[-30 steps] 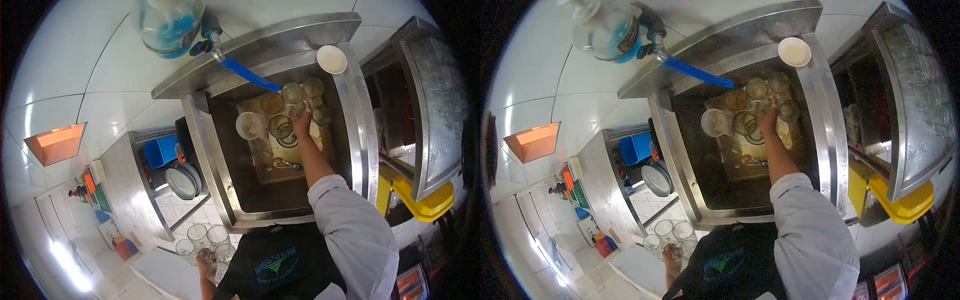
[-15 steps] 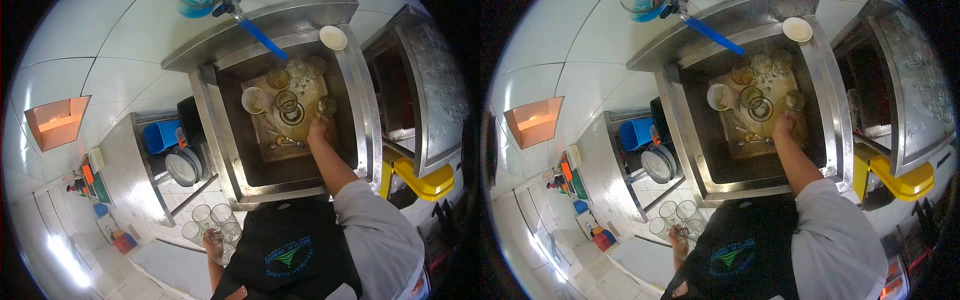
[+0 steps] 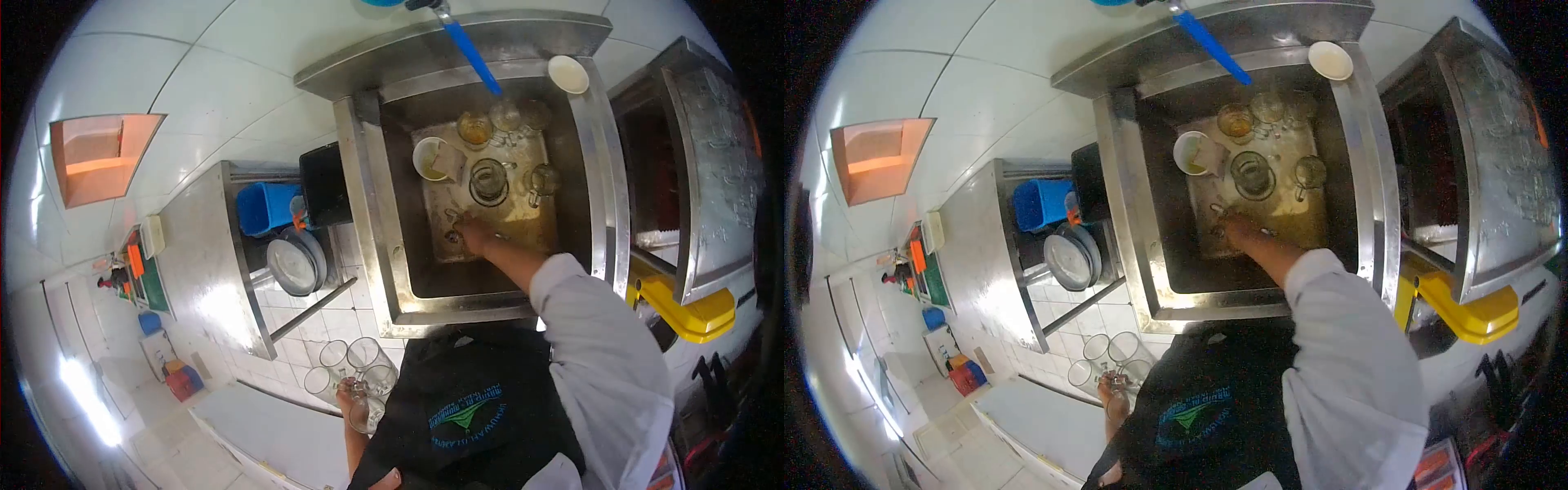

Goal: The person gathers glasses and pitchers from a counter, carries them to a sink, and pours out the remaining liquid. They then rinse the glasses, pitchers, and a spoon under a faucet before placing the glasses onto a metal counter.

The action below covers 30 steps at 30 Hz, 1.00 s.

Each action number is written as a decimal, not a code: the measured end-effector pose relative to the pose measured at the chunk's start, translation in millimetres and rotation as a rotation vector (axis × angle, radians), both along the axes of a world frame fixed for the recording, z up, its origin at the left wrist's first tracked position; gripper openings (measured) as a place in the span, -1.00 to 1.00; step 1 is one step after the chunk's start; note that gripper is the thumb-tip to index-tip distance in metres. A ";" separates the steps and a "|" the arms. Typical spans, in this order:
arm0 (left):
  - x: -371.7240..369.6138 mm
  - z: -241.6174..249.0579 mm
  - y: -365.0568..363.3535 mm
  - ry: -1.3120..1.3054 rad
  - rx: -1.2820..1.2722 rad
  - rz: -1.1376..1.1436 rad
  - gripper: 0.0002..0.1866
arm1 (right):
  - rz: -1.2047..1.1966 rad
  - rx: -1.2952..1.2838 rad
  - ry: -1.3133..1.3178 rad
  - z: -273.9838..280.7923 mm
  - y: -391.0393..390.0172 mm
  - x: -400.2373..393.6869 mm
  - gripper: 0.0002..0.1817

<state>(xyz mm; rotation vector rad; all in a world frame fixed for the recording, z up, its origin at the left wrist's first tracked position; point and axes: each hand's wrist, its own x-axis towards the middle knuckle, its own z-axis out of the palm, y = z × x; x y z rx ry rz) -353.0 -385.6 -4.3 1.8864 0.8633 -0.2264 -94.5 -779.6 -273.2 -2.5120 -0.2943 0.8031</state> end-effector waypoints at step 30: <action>33.8 -30.7 201.9 -0.022 0.107 -0.094 -0.75 | 0.005 -0.378 0.025 -75.8 -65.8 2.6 -0.61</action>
